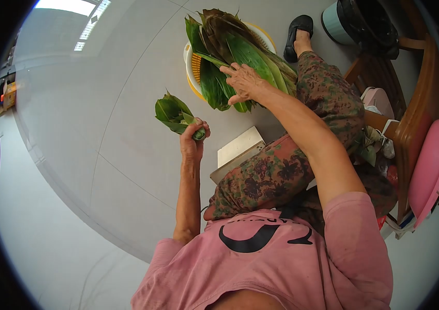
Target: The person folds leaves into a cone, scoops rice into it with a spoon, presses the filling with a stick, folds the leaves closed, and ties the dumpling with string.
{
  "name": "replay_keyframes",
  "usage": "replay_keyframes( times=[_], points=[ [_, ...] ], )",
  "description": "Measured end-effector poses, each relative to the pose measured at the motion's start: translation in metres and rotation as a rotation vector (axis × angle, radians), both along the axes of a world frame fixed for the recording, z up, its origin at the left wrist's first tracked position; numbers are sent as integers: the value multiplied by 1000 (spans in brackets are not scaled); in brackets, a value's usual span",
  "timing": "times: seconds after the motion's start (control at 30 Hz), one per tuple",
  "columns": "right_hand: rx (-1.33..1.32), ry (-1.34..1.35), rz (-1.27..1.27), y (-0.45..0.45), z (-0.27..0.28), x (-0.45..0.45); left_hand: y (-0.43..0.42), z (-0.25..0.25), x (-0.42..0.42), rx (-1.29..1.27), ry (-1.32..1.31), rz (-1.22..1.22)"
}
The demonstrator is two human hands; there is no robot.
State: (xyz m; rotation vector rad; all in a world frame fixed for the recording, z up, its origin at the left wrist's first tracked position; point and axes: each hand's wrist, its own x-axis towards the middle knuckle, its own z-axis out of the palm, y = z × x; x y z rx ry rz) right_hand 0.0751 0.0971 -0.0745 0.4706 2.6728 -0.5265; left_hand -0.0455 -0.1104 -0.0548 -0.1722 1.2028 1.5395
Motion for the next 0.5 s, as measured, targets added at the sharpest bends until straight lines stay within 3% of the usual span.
replay_keyframes(
  times=[0.17,0.27,0.47,0.5],
  points=[
    [243,-117,1,-27,0,-6,1,1,-1,10,1,-7],
    [222,-231,10,-29,-2,-11,2,3,-1,30,6,-16],
    [-151,155,-109,-5,-12,5,-3,-4,-2,5,15,-31],
    [-110,244,-96,-10,-14,7,-4,-4,-1,3,9,-27]
  ],
)
